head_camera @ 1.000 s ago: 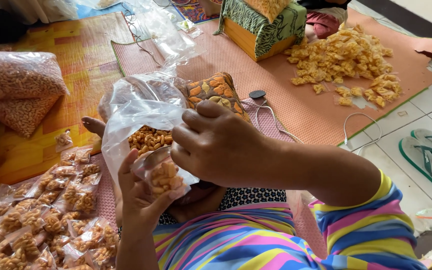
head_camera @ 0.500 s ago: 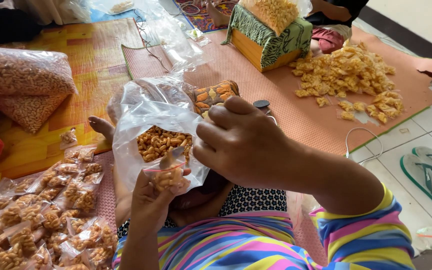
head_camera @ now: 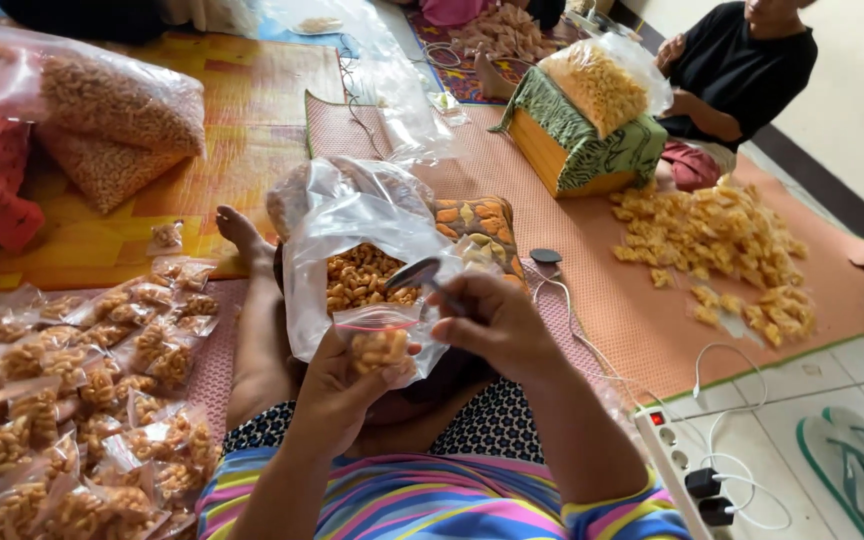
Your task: Manually scooping snacks from a large bulk bag into smaller individual plastic bags using a spoon.
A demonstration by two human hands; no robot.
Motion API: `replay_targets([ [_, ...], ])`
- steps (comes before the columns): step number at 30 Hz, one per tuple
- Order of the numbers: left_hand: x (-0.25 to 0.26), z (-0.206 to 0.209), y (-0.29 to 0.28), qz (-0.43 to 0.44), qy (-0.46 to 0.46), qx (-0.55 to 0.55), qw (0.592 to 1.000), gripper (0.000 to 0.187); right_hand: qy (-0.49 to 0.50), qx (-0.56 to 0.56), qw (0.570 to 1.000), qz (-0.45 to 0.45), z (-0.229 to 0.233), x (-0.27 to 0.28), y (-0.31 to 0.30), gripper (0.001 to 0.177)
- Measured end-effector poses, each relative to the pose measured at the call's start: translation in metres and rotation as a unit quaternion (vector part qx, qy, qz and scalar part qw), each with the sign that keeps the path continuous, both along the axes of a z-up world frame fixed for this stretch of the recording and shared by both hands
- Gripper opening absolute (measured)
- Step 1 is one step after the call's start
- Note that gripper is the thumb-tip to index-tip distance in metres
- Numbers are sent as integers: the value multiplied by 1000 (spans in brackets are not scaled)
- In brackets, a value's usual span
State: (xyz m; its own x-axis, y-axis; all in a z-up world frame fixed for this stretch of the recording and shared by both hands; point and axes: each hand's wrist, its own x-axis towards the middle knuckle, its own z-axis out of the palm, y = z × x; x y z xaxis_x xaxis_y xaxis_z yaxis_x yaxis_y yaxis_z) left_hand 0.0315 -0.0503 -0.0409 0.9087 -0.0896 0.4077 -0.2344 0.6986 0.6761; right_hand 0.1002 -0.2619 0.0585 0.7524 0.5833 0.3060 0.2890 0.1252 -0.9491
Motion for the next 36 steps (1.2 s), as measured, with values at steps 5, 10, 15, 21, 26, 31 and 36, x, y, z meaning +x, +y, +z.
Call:
replay_targets([
  [5,-5,7,-5,28,27,62,997,48,-37,-19,996,-84,-7,-4,17,10],
  [10,-13,14,-4,23,14,82,996,46,18,57,994,-92,-19,-5,16,14],
  [15,-17,1,-2,34,21,82,996,48,53,84,994,-46,-35,-12,13,10],
  [21,-25,0,-2,139,54,42,988,14,82,99,992,-8,-50,-15,8,13],
  [26,-34,22,-3,144,60,77,985,16,69,121,990,0,-50,-20,10,19],
  [31,-35,22,-4,181,53,136,973,16,33,136,990,28,-44,-24,17,11],
  [36,-36,23,-7,156,23,75,985,13,53,189,980,28,-57,-24,18,11],
])
